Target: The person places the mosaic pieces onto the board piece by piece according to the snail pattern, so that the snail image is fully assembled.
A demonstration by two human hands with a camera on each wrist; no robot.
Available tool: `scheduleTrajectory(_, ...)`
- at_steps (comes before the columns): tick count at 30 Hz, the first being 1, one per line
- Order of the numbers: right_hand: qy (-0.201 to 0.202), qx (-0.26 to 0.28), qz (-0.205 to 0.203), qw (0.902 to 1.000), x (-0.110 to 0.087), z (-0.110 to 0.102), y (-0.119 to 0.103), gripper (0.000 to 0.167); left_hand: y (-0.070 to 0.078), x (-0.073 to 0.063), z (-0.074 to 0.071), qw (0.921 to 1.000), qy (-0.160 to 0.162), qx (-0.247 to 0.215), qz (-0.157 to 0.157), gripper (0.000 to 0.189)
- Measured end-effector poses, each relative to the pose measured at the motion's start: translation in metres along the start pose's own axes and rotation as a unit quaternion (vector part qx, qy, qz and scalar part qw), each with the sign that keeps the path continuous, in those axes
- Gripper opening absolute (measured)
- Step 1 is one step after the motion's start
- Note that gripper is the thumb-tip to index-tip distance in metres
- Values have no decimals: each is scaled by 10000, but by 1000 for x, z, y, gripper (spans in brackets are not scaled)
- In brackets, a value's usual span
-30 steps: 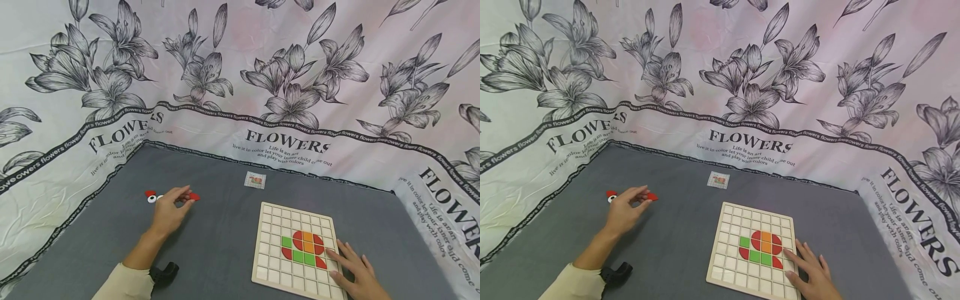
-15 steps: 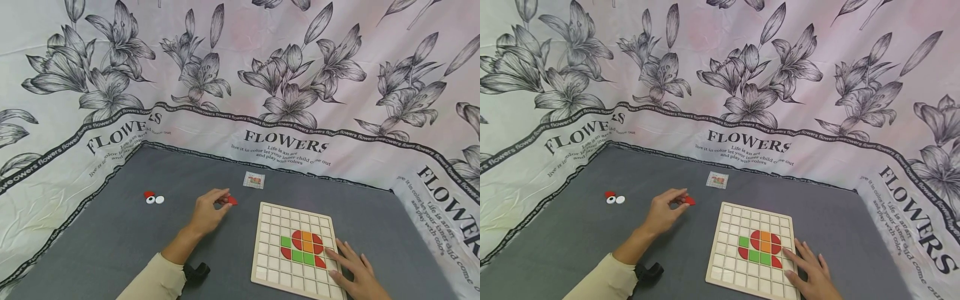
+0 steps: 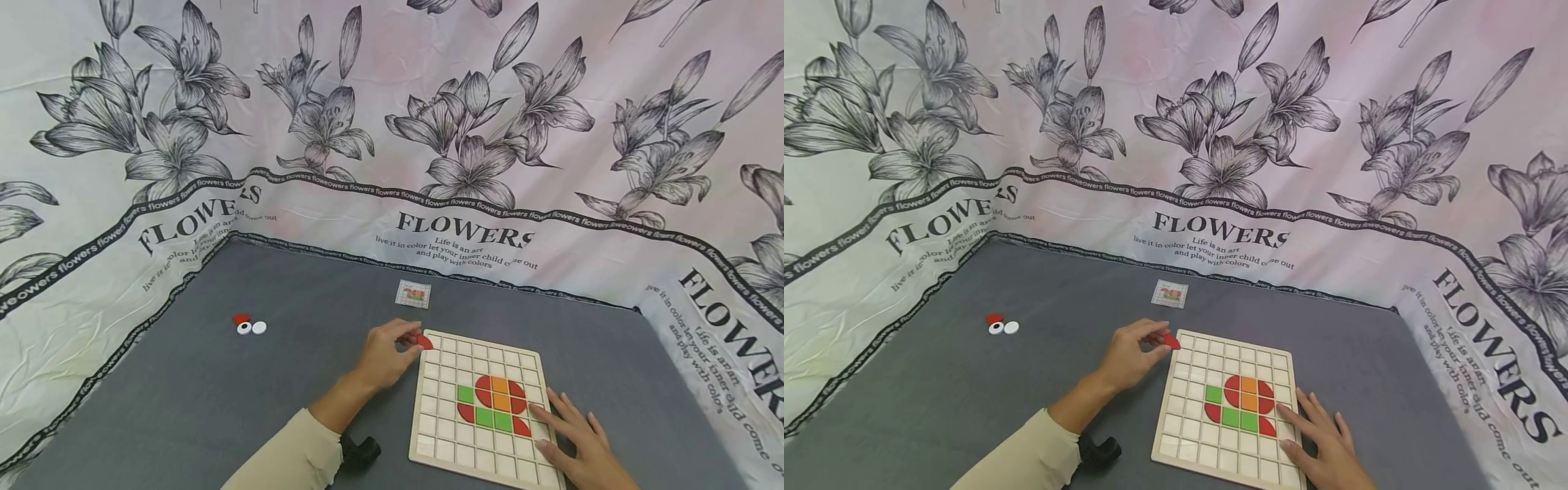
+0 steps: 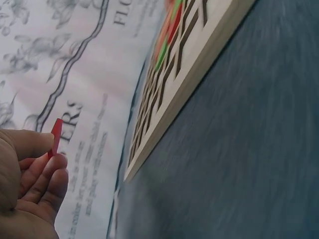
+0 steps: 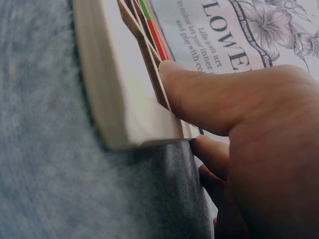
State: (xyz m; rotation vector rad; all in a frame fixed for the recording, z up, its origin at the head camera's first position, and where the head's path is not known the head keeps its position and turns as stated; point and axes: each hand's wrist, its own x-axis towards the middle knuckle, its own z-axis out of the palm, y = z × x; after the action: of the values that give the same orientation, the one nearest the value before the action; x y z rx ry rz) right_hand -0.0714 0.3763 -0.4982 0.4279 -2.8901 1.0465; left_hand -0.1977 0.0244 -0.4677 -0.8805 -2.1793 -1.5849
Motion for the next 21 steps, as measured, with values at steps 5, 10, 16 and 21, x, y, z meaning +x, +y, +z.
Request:
scheduleTrajectory(5, -41, 24, 76, 10000, 0, -2, 0, 47, 2, 1, 22, 9996, -283, -13, -97, 35)
scheduleTrajectory(10, -99, 84, 123, 9998, 0, -3, -2, 47, 3, 2, 42, 9989, -447, 79, -138, 32)
scheduleTrajectory(16, -89, 73, 75, 9999, 0, -3, -2, 47, 3, 2, 59, 9967, -752, 85, -279, 31)
scheduleTrajectory(21, -15, 16, -37, 10000, -1, -2, -2, 47, 3, 1, 68, 9942, -969, 139, -450, 30)
